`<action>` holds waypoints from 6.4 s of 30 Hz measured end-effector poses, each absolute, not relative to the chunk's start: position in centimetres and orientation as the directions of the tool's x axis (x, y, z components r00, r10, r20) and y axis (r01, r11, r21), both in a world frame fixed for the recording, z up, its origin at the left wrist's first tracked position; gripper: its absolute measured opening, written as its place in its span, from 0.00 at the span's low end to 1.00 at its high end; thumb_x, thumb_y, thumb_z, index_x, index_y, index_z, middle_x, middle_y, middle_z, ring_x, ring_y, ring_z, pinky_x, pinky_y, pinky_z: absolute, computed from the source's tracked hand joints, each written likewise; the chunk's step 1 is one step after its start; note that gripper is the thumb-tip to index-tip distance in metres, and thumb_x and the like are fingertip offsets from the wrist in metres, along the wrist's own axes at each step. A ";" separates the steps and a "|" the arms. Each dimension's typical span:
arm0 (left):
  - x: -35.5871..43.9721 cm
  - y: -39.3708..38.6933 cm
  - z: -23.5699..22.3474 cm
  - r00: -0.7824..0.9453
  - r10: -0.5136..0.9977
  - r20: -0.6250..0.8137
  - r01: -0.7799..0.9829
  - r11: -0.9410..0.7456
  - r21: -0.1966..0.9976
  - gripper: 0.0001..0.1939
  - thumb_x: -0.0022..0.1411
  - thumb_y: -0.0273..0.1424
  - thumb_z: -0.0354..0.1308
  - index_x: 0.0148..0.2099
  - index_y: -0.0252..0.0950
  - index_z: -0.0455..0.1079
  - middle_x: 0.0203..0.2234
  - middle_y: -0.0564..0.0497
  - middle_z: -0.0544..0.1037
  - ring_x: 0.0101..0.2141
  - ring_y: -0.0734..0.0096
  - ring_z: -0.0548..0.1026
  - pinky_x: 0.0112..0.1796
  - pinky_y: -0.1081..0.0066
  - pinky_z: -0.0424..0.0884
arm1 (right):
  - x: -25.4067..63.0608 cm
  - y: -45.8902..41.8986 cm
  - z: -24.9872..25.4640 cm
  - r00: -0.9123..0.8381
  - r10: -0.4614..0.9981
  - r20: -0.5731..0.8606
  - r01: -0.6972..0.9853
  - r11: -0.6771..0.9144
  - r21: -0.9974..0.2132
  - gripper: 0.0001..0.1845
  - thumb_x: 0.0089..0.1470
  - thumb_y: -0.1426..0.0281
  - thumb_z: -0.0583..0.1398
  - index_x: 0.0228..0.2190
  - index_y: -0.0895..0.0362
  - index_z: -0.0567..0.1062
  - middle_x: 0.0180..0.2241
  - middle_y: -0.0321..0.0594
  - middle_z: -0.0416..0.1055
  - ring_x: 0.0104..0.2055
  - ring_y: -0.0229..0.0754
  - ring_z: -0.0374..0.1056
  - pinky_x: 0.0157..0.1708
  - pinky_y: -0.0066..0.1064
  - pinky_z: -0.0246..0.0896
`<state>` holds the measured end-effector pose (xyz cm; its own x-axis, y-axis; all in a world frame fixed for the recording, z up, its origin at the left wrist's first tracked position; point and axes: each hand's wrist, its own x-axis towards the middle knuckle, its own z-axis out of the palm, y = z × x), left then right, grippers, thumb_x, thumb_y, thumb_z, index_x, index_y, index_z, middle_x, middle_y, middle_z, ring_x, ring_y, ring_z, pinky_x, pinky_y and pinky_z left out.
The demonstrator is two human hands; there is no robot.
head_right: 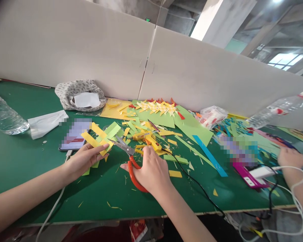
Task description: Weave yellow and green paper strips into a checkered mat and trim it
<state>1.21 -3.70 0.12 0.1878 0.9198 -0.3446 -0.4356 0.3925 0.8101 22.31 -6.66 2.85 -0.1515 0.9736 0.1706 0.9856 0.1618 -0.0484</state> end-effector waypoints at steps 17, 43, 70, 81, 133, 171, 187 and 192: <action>1.2 -4.2 0.6 0.260 0.903 -0.343 -0.250 0.406 0.879 0.16 0.45 0.31 0.67 0.39 0.35 0.73 0.37 0.46 0.78 0.33 0.71 0.75 0.30 0.77 0.73 | 21.8 -7.4 2.8 -0.196 0.959 0.207 0.980 0.197 0.019 0.33 0.43 0.39 0.50 0.33 0.57 0.60 0.29 0.42 0.67 0.29 0.47 0.68 0.20 0.30 0.47; 1.3 -4.7 0.6 0.372 0.886 -0.276 -0.311 0.399 0.862 0.11 0.51 0.33 0.64 0.37 0.35 0.74 0.32 0.47 0.79 0.34 0.68 0.77 0.31 0.77 0.72 | 21.2 -7.6 2.2 -0.233 0.926 0.298 0.962 0.265 -0.070 0.27 0.46 0.45 0.51 0.31 0.56 0.59 0.27 0.41 0.63 0.28 0.44 0.64 0.21 0.29 0.51; 1.2 -4.6 0.2 0.387 0.877 -0.284 -0.257 0.398 0.880 0.12 0.51 0.35 0.63 0.38 0.36 0.73 0.33 0.50 0.79 0.33 0.71 0.76 0.33 0.77 0.71 | 21.5 -7.4 2.6 -0.258 0.951 0.170 0.959 0.273 -0.069 0.28 0.46 0.43 0.51 0.29 0.56 0.61 0.27 0.38 0.62 0.23 0.40 0.62 0.19 0.29 0.50; 1.2 -4.6 0.4 0.379 0.878 -0.293 -0.263 0.406 0.875 0.12 0.51 0.35 0.64 0.38 0.35 0.73 0.33 0.50 0.79 0.33 0.71 0.76 0.35 0.76 0.71 | 21.8 -7.3 2.5 -0.258 0.948 0.186 0.957 0.277 -0.083 0.26 0.45 0.44 0.53 0.27 0.55 0.60 0.26 0.38 0.62 0.22 0.40 0.62 0.19 0.29 0.49; 1.5 -5.2 0.5 0.392 0.894 -0.216 0.137 0.175 0.975 0.14 0.48 0.39 0.62 0.36 0.37 0.74 0.33 0.48 0.79 0.32 0.63 0.76 0.31 0.71 0.70 | 21.8 -5.7 2.1 0.043 0.998 0.048 0.389 0.027 -0.921 0.19 0.38 0.59 0.65 0.26 0.55 0.62 0.26 0.34 0.67 0.20 0.33 0.57 0.22 0.28 0.56; 1.5 -5.7 1.0 0.407 0.835 -0.370 -0.003 0.406 0.914 0.18 0.54 0.44 0.56 0.43 0.40 0.74 0.44 0.50 0.74 0.44 0.61 0.71 0.39 0.73 0.70 | 21.1 -6.2 2.5 0.025 0.994 -0.111 0.210 -0.114 -0.971 0.21 0.34 0.62 0.67 0.26 0.55 0.62 0.25 0.32 0.68 0.25 0.37 0.64 0.31 0.33 0.62; 1.2 -3.9 0.0 0.239 0.950 -0.202 -0.114 0.234 0.966 0.14 0.50 0.40 0.62 0.35 0.36 0.67 0.27 0.53 0.74 0.31 0.71 0.73 0.35 0.72 0.71 | 22.2 -5.4 2.3 0.247 0.964 0.095 0.313 0.013 -0.950 0.20 0.38 0.63 0.65 0.28 0.55 0.61 0.25 0.30 0.62 0.24 0.33 0.60 0.27 0.28 0.59; 1.0 -3.7 -0.4 0.208 0.962 -0.179 -0.162 0.214 0.963 0.15 0.50 0.40 0.61 0.36 0.37 0.63 0.27 0.54 0.76 0.34 0.70 0.75 0.36 0.71 0.71 | 22.0 -6.5 2.9 0.146 0.945 0.292 0.578 0.158 -0.801 0.15 0.45 0.62 0.60 0.31 0.54 0.59 0.25 0.30 0.60 0.25 0.34 0.60 0.25 0.27 0.57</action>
<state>0.97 -3.71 -0.45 0.2081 0.9616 -0.1789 -0.1620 0.2142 0.9633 22.05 -6.45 2.89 0.1457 0.9452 0.2921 0.5777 0.1584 -0.8007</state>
